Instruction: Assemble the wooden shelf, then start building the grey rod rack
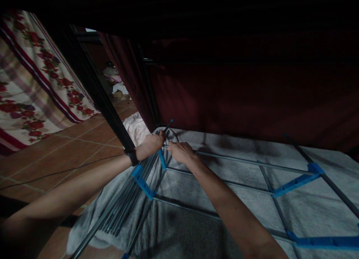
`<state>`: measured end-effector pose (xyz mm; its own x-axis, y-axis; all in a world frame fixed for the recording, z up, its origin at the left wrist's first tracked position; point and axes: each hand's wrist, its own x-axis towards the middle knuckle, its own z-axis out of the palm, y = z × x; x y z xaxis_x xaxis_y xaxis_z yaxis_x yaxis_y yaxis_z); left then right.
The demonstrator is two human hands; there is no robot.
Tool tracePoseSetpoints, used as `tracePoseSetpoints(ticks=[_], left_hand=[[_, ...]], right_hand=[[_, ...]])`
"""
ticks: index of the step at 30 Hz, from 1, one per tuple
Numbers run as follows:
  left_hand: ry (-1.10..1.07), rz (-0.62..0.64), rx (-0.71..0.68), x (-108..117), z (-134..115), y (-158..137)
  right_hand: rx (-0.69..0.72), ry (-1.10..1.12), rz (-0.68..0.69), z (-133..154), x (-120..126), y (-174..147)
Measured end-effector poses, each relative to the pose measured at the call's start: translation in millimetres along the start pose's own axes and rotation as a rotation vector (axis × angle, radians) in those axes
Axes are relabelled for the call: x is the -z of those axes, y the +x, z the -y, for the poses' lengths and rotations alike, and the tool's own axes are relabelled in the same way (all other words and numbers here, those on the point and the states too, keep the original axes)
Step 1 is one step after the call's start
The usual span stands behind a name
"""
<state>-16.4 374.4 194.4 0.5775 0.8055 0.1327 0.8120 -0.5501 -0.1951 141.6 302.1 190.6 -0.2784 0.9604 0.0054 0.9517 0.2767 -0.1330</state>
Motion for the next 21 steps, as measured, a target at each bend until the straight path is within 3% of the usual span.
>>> tracePoseSetpoints(ticks=[7,13,21], left_hand=[[0.060,0.028,0.046,3,-2,-2],[0.061,0.032,0.055,3,-1,-1],[0.031,0.054,0.037,-2,8,7]], right_hand=[[0.006,0.001,-0.038,0,-2,0],[0.073,-0.040,-0.263,3,-7,-22],[-0.127,-0.170,-0.326,-37,-10,-74]])
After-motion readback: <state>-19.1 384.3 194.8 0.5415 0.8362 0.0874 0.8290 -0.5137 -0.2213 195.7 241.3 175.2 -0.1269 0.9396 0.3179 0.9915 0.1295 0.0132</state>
